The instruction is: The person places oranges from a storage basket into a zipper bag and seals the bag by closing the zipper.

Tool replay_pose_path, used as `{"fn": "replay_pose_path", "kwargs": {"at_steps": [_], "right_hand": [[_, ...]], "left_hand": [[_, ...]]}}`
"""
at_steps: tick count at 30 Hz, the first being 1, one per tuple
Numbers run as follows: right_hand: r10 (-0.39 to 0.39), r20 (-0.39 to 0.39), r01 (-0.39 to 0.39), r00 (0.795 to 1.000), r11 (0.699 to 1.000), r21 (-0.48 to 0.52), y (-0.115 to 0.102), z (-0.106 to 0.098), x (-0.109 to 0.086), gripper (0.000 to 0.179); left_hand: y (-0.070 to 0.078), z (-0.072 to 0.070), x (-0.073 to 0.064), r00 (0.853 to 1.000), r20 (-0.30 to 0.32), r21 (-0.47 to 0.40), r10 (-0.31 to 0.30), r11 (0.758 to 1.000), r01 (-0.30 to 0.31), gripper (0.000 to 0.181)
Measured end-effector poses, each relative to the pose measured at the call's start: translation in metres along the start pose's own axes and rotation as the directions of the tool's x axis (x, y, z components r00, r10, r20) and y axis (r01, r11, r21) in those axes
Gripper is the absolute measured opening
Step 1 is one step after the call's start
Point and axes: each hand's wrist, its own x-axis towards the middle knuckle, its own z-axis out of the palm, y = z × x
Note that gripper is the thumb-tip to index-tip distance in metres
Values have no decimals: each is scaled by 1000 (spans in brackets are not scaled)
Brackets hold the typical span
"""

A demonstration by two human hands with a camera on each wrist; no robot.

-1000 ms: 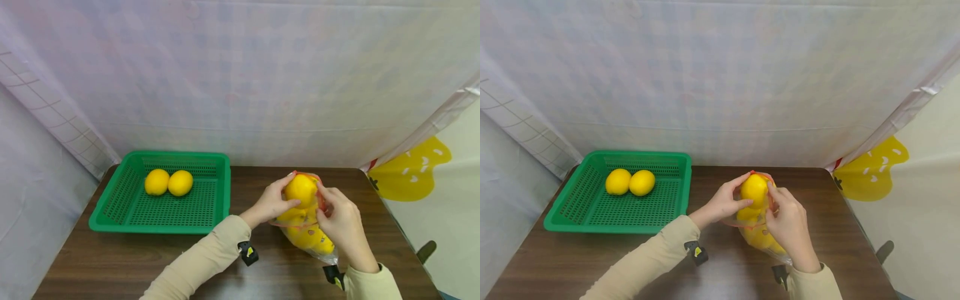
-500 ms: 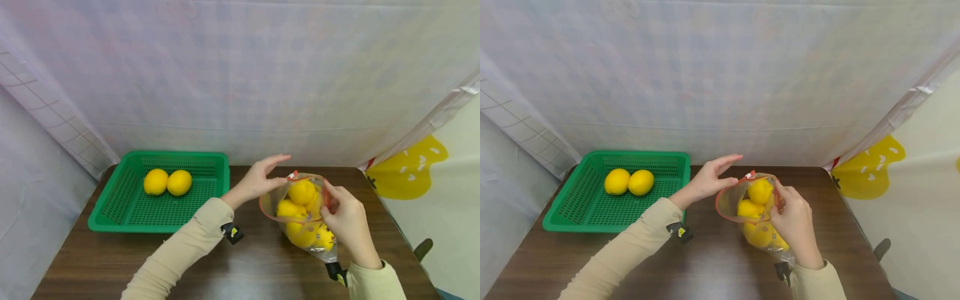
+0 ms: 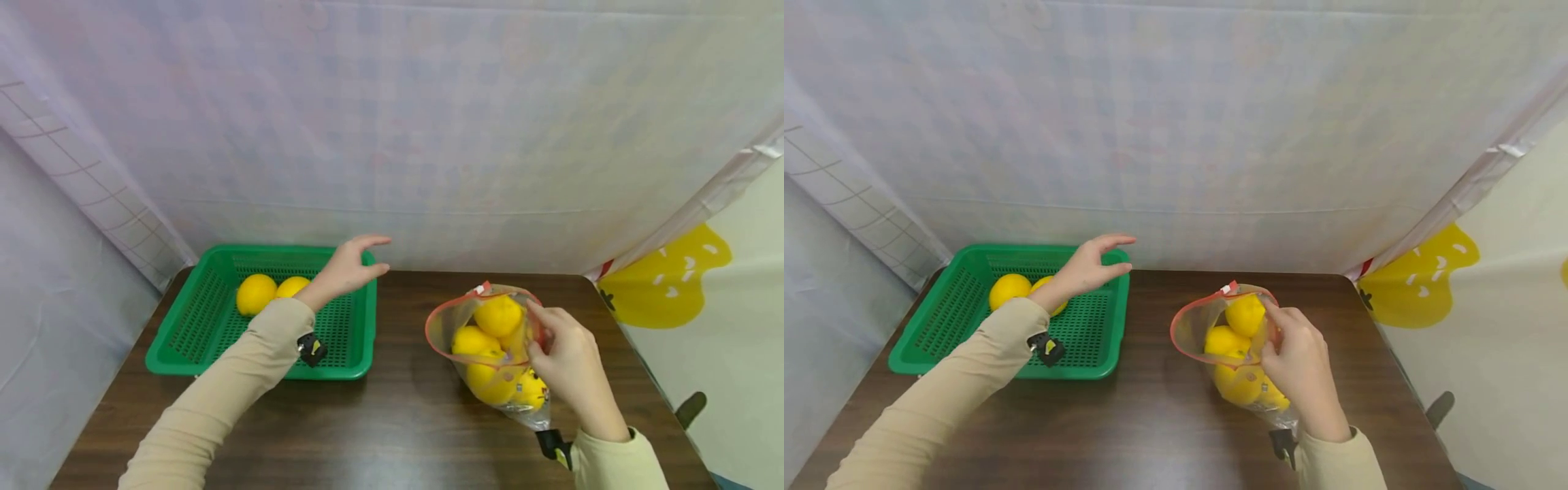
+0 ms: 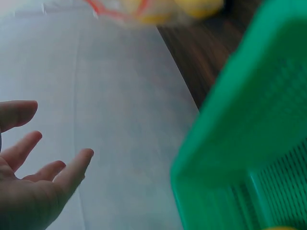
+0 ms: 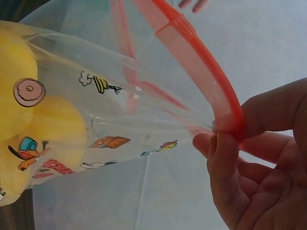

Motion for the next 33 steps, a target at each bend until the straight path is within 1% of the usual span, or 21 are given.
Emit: {"fn": "replay_pose_path", "kwargs": {"at_steps": [3,9,12,13,15,18,22,25,28,30,33], "right_hand": [[10,18,-10,1000,1000,-12,0,-1,1,51],[63,64,-62,996,998,-13,-1,-2,0,55],[69,72,-68,995,998,-14,-1,-2,0,56],[70,72,-69,995,998,-16,-2,-2,-1,56],[71,76,-70,995,997,-14,-2,-2,-1,57],[74,84,-74,994,997,-8,-1,-2,-2,57],[72,84,-72,994,997,-5,-1,-3,-2,57],[65,79,-65,995,998,-7,-1,-3,-2,56],[61,76,-61,995,998,-10,0,-3,-2,56],[60,78,-59,995,998,-10,0,-3,-3,56],[60,83,-60,995,998,-3,1,-2,-3,56]], "left_hand": [[-13,-12,-1,997,-30,21,-64,998,65,48],[-43,-29,-2,988,-62,26,-143,989,144,52],[-60,-35,-3,976,-72,-5,-204,979,204,56],[-65,-36,-3,970,-73,-23,-233,973,231,57],[-75,-38,-5,952,-81,-64,-296,954,292,58],[-87,-40,-6,917,-99,-111,-388,920,377,60],[-97,-40,-7,879,-131,-125,-458,888,443,69],[-103,-40,-9,860,-139,-116,-490,871,478,74],[-107,-38,-11,842,-132,-100,-524,852,514,74],[-110,-38,-11,834,-123,-67,-538,843,534,74],[-115,-37,-12,824,-92,-27,-559,829,559,73]]}}
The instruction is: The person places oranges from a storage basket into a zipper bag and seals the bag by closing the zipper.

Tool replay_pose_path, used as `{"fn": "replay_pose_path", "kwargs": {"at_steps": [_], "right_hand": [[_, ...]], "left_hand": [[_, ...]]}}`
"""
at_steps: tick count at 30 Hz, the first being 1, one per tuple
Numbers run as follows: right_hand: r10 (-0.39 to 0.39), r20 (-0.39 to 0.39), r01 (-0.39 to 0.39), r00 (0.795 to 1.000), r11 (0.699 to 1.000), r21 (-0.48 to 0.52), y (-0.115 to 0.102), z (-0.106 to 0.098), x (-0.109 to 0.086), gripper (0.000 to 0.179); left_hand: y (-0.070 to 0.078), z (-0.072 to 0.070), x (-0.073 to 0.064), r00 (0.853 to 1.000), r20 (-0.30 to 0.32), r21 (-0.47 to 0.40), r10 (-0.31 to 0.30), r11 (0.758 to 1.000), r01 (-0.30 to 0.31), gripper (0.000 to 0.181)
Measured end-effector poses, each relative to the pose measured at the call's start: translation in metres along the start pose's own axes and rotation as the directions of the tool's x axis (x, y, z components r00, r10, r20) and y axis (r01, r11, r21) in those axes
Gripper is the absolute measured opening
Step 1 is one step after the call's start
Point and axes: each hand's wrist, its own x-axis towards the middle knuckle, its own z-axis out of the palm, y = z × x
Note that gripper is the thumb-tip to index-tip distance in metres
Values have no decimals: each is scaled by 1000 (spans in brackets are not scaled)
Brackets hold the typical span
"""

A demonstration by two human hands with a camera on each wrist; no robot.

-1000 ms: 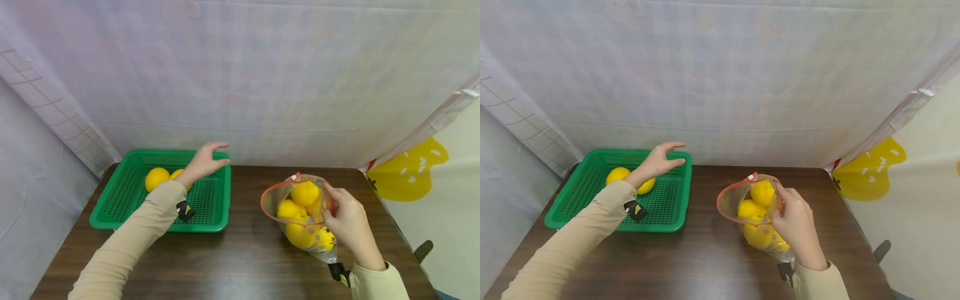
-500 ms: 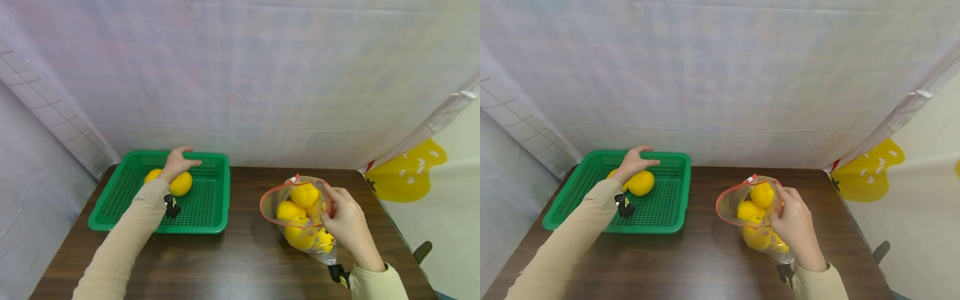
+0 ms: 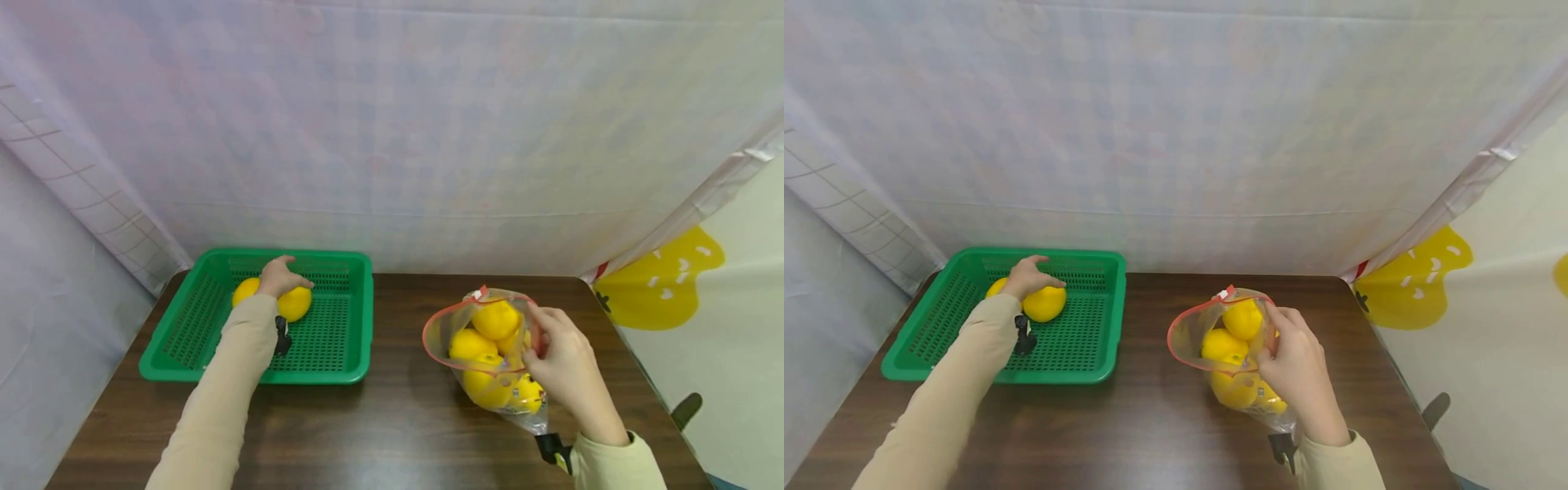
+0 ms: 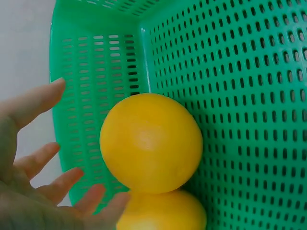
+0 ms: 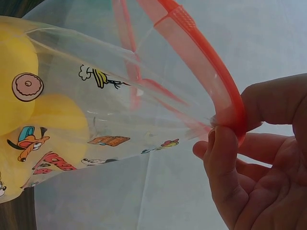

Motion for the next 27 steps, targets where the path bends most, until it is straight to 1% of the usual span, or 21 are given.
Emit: {"fn": "replay_pose_path", "kwargs": {"at_steps": [4,6,10,14,19,22,23,24,27], "right_hand": [[2,9,-2,1000,1000,11,1,0,-1,56],[2,11,-2,1000,1000,12,1,0,-1,57],[-3,5,3,1000,1000,12,1,0,-1,57],[-14,-6,14,1000,1000,15,0,0,0,56],[-21,-9,21,1000,1000,21,0,0,-1,56],[-25,-13,26,1000,999,22,0,0,-1,56],[-26,-14,27,1000,999,22,0,0,-1,56],[-27,-14,27,1000,999,22,1,0,-1,56],[-34,-18,34,999,999,25,2,0,-1,56]], "left_hand": [[-4,2,2,998,49,51,-42,998,40,72],[-5,2,1,996,67,74,-55,996,50,71],[-6,3,0,993,98,139,-62,989,48,68],[-6,7,1,990,121,219,-74,975,46,68],[-6,10,5,988,127,320,-89,947,45,64],[-9,12,11,987,128,365,-98,930,45,61],[-11,13,13,986,131,373,-102,927,47,61],[-14,15,17,988,123,378,-91,925,38,61],[-17,17,23,987,131,373,-99,927,43,62]]}}
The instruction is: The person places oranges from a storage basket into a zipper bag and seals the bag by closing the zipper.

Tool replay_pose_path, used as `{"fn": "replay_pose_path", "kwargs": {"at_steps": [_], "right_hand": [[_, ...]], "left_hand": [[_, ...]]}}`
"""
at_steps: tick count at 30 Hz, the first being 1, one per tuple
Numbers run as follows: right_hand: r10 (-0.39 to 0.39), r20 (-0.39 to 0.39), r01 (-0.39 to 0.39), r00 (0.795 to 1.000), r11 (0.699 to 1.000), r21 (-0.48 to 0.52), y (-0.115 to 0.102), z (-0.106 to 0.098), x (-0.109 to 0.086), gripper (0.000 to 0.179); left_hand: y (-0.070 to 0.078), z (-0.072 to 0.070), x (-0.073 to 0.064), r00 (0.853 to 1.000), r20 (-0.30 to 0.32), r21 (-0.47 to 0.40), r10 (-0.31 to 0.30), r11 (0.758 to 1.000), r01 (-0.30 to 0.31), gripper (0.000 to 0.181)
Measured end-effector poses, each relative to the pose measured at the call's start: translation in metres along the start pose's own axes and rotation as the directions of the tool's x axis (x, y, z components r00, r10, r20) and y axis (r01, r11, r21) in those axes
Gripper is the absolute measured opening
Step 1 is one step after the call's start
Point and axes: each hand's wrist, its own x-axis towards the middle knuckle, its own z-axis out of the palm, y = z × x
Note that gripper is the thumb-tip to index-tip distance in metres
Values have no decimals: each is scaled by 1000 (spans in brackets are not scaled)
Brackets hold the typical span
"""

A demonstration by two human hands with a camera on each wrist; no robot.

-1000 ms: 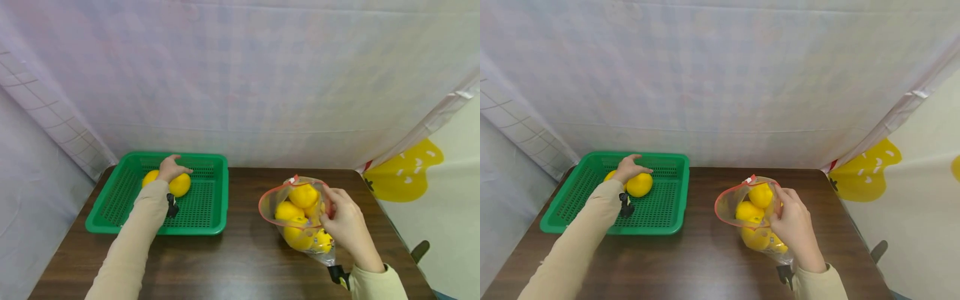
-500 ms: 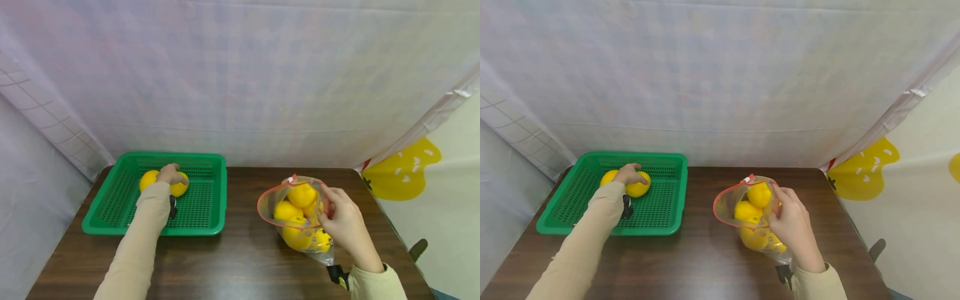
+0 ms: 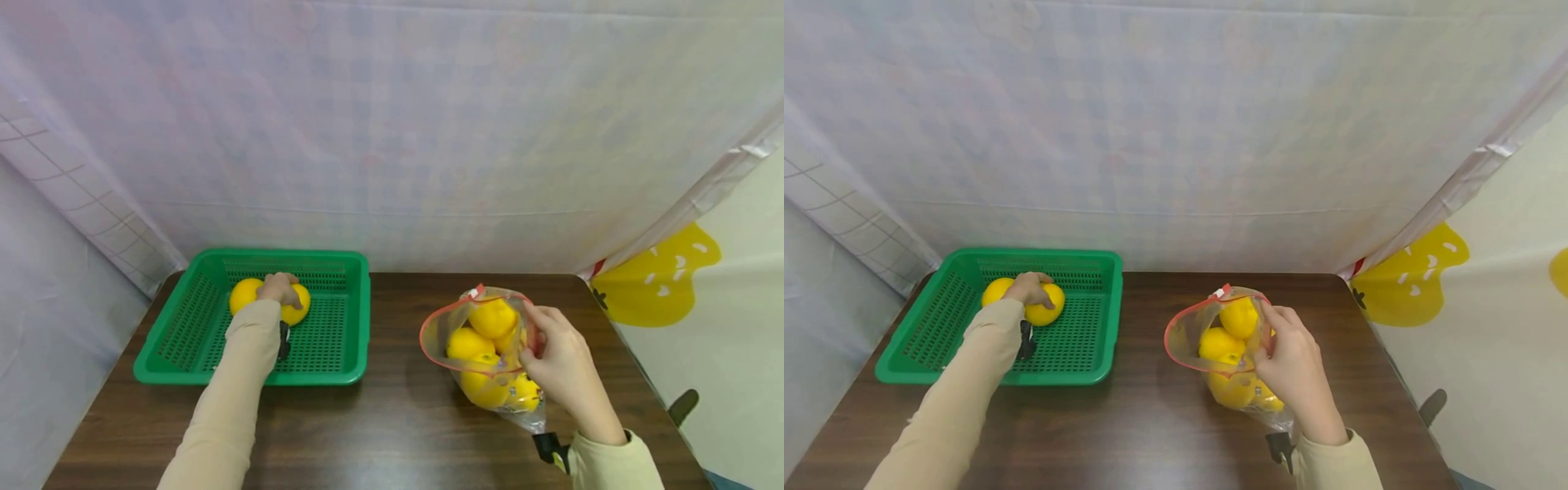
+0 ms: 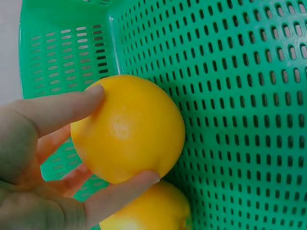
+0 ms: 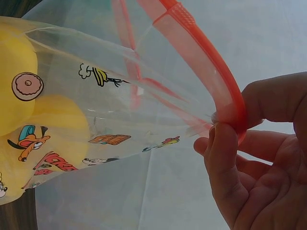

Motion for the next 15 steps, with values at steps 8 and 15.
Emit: {"fn": "replay_pose_path", "kwargs": {"at_steps": [8,15], "right_hand": [[-23,-8,23,1000,1000,10,3,0,0,57],[-11,6,11,1000,1000,15,1,0,0,57]], "left_hand": [[10,-2,-16,1000,17,-64,-12,998,13,62],[11,4,-15,1000,-18,-71,-11,997,10,64]]}}
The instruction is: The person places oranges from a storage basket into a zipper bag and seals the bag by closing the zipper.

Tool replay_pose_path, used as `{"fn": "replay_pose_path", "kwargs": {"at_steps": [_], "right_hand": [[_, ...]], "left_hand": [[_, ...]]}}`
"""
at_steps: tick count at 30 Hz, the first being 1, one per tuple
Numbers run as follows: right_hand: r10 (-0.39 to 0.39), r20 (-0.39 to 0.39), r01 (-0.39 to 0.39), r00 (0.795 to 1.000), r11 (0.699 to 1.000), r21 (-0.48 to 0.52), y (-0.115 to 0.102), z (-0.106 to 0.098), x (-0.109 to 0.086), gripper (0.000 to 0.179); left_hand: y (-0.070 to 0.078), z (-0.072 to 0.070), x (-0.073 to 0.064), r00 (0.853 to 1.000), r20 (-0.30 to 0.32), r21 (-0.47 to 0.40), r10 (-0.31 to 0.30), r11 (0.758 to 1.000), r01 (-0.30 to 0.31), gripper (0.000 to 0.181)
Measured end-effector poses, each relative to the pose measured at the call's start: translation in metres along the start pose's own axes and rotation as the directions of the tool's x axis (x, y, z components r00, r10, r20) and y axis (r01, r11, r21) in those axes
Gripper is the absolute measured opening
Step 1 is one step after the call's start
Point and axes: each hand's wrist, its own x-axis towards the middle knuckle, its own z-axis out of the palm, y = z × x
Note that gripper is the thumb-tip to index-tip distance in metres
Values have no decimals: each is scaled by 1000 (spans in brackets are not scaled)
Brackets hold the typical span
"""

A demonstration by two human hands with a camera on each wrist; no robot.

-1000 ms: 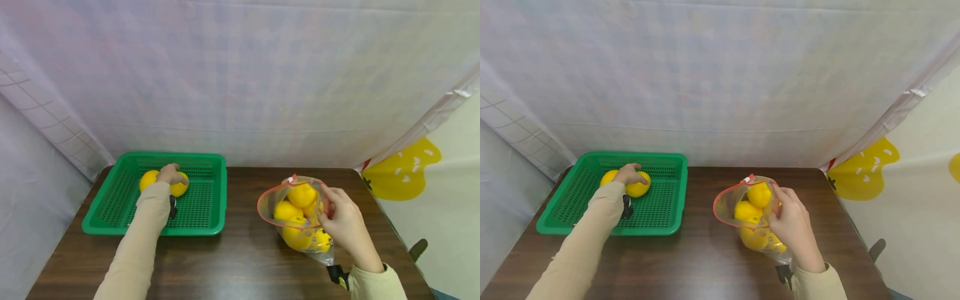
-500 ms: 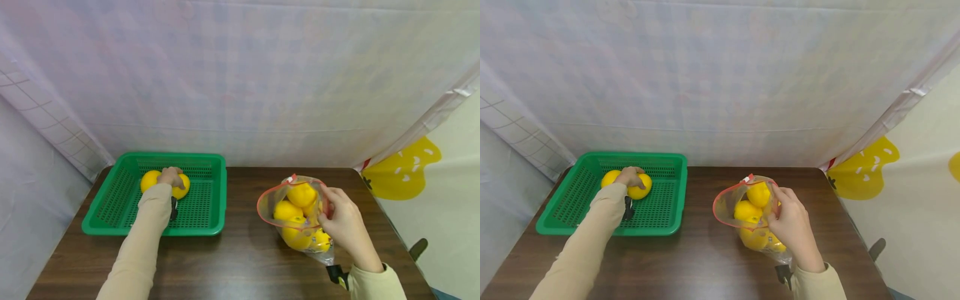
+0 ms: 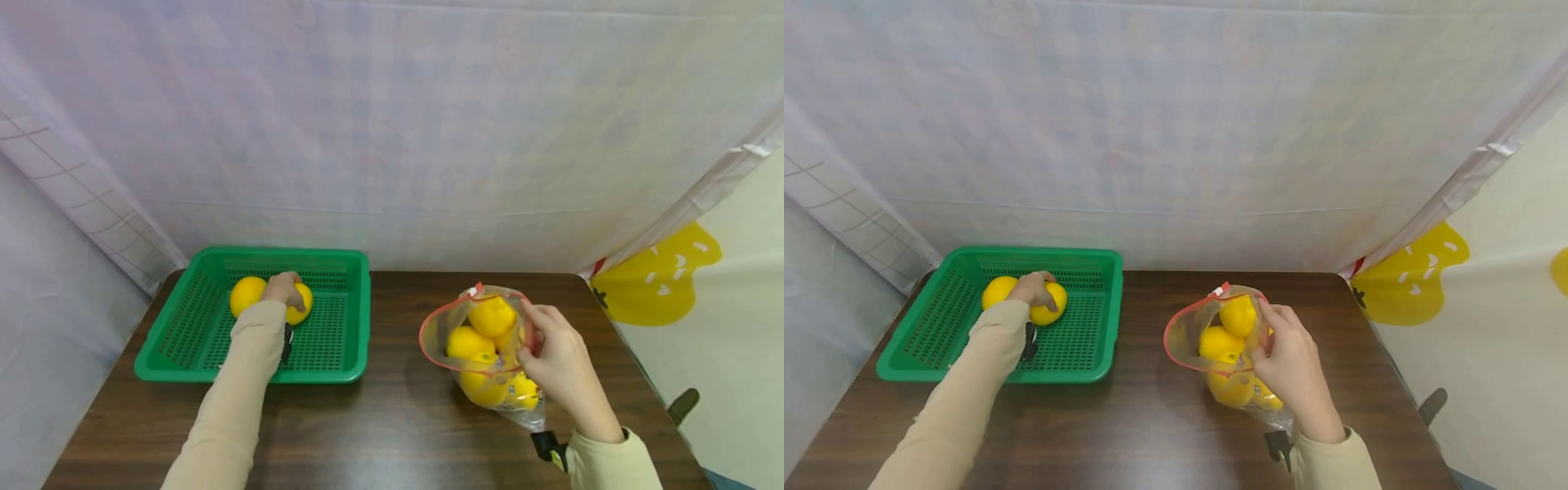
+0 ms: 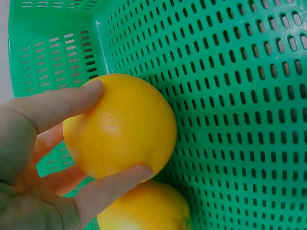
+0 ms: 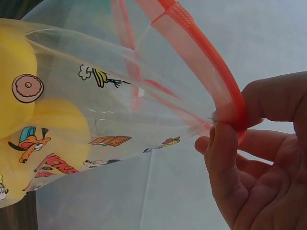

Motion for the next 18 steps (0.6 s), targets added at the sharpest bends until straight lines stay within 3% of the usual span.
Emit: {"fn": "replay_pose_path", "kwargs": {"at_steps": [11,18], "right_hand": [[11,11,-11,1000,1000,1,-1,-1,0,57],[14,9,-14,1000,1000,1,-2,-1,-1,57]], "left_hand": [[-1,-3,-6,998,-54,-30,33,999,-35,62],[3,-7,-9,980,-124,-74,159,983,-169,62]]}}
